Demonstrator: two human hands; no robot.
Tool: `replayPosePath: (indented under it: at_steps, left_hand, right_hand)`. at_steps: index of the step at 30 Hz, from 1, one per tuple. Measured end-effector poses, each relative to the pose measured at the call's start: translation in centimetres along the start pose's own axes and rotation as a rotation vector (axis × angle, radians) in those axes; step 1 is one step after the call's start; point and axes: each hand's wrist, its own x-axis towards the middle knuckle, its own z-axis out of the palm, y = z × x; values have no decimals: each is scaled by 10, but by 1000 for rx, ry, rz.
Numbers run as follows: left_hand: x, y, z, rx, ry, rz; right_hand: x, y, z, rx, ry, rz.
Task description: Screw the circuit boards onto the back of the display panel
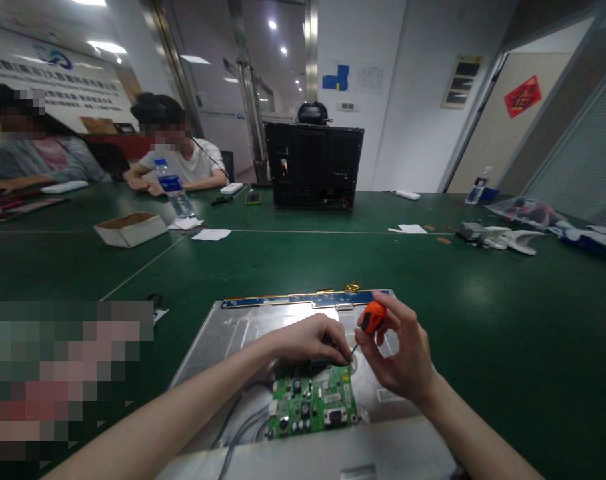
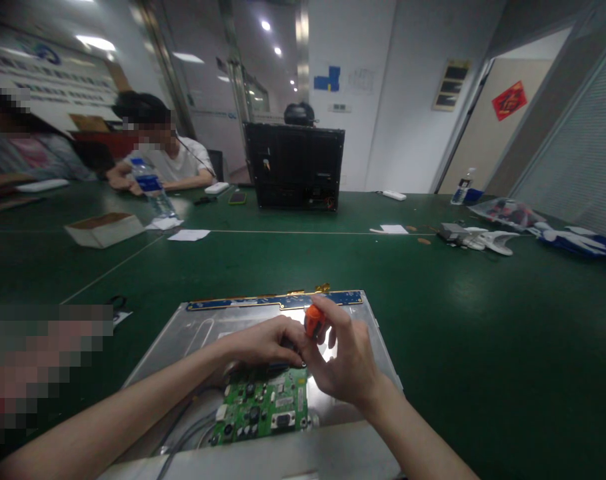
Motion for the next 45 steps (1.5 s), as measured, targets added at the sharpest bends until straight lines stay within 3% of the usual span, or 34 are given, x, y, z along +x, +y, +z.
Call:
replayPosePath:
  at_steps: [8, 16, 19, 24, 28, 35, 45]
  left_hand:
    - [-2, 13, -6, 99, 34, -53]
    - [-12, 40, -48, 472, 266, -280]
    - [-27, 45, -63, 617, 234, -430]
    - [-50, 53, -77, 737, 53, -635]
    - [-55, 58, -71, 805, -52, -711]
    - [-48, 66, -48, 930, -109, -705]
    - [-45, 61, -42, 1009, -75, -680]
  right_hand:
    - [-3, 2, -2, -10, 44, 23]
    - [1, 2, -3, -47, 80, 48]
    - [3, 1, -3, -44, 74, 29]
    - [5, 0, -3, -50, 62, 9]
    - [6, -1, -3, -53, 53, 4]
    - [7, 0, -3, -51, 51, -14]
    - [8, 0, -5, -61, 38, -30]
